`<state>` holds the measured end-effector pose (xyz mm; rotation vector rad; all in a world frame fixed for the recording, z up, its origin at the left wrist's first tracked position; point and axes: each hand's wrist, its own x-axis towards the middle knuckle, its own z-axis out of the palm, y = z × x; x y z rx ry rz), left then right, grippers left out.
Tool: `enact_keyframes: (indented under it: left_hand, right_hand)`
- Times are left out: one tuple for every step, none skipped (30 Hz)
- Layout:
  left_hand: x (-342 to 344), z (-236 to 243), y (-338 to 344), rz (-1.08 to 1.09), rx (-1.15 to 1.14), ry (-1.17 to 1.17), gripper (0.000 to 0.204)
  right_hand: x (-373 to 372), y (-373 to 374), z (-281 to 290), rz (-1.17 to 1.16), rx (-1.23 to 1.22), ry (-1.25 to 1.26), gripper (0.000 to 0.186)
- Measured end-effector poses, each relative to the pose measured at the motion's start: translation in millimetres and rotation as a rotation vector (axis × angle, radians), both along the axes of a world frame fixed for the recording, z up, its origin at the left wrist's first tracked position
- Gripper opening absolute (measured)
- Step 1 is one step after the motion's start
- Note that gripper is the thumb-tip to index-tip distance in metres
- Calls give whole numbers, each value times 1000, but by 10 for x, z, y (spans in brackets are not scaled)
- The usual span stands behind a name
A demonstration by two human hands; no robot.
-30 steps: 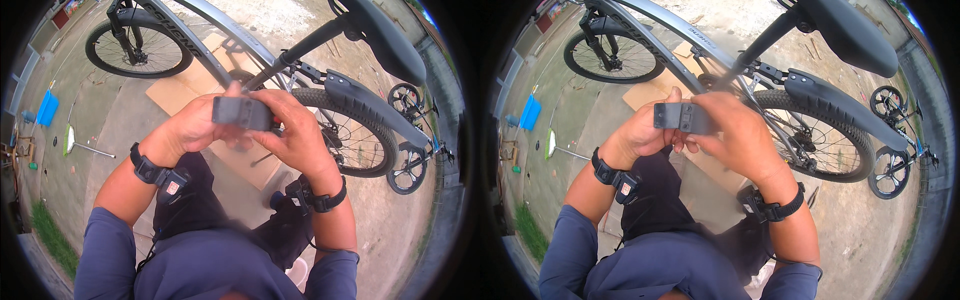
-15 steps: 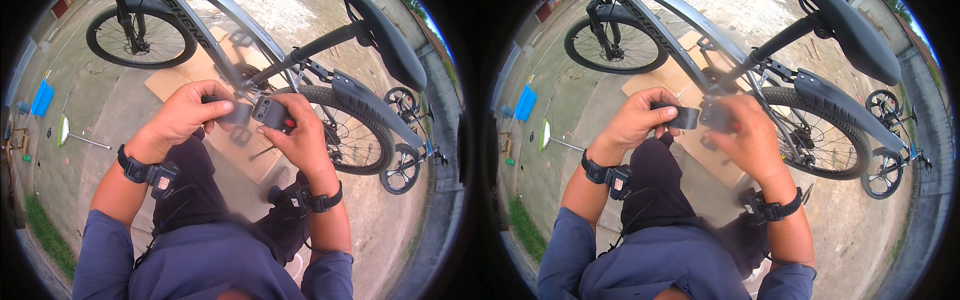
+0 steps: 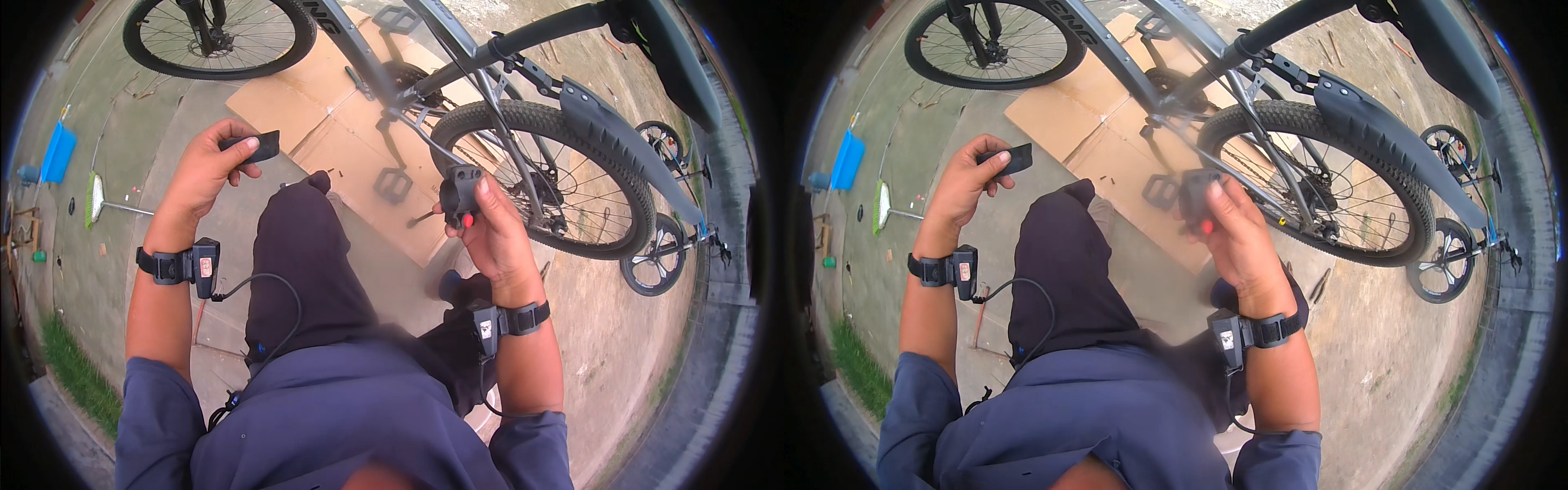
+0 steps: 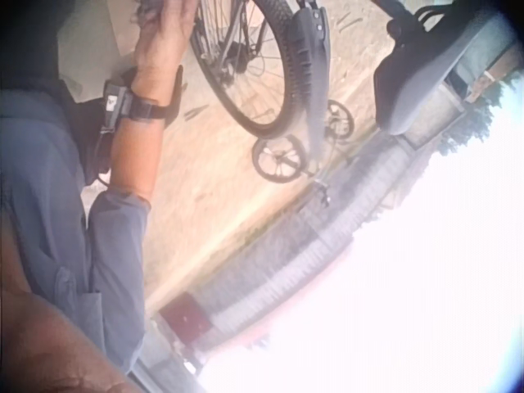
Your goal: The person removes a mounting bracket from a bicycle seat post and uses a screwdriver to manipulate a small component while sitting on a cardboard sheet.
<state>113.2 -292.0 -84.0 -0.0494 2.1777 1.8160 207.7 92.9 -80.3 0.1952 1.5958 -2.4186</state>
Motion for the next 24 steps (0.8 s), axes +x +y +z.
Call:
enact_keyframes:
  left_hand:
    - [14,-59,-83,19,-42,-8,22]
    - [34,-116,-168,24,-95,-9,22]
    - [52,-182,-260,46,-126,-22,21]
    - [53,-255,-344,64,-151,-33,21]
    - [53,-310,-415,79,-180,-43,21]
    - [63,-346,-474,87,-213,-30,21]
    - [70,-357,-527,101,-210,-25,21]
    - [77,-360,-573,116,-206,-21,21]
    - [81,-366,-612,131,-202,-17,22]
    - [84,-369,-652,136,-203,-29,22]
    - [96,-367,-664,139,-203,-35,22]
    - [112,-356,-668,143,-203,-40,23]
    - [131,-341,-681,148,-206,-45,23]
    - [147,-339,-685,155,-201,-47,24]
    - [161,-346,-683,162,-197,-50,25]
    - [175,-350,-689,168,-191,-50,26]
    - [196,-362,-717,166,-202,-53,25]
    - [218,-378,-757,164,-214,-55,25]
    - [236,-382,-775,161,-222,-55,25]
    - [259,-374,-778,149,-231,-40,25]
    - [288,-365,-780,137,-239,-24,25]
    - [319,-351,-779,125,-247,-6,26]
    - [354,-325,-765,118,-248,2,26]
    - [392,-289,-737,111,-250,9,28]
  right_hand:
    - [17,13,-14,-4,-21,-50,42]
    - [40,22,-19,-9,-41,-97,40]
    - [65,27,-27,-14,-61,-143,39]
    - [99,32,-43,-28,-37,-156,35]
    - [121,48,-90,-45,-35,-150,35]
    - [143,66,-142,-60,-32,-145,34]
    - [151,71,-181,-72,-32,-137,33]
    - [158,74,-201,-76,-20,-133,32]
    - [166,76,-218,-79,-9,-128,31]
    - [169,67,-235,-80,1,-125,31]
    - [180,58,-247,-84,7,-125,30]
    - [198,48,-256,-89,13,-125,29]
    - [208,29,-271,-92,15,-125,29]
    - [211,24,-273,-96,26,-136,29]
    - [214,35,-262,-100,37,-147,29]
    - [218,49,-249,-105,49,-156,29]
    - [228,57,-246,-115,51,-167,29]
    - [241,65,-245,-125,53,-178,29]
    - [256,84,-241,-137,57,-187,29]
    - [270,106,-242,-133,60,-181,30]
    - [295,110,-235,-145,53,-178,29]
    - [321,113,-219,-156,46,-173,29]
    - [350,117,-210,-168,39,-168,29]
    - [384,125,-220,-175,33,-147,28]
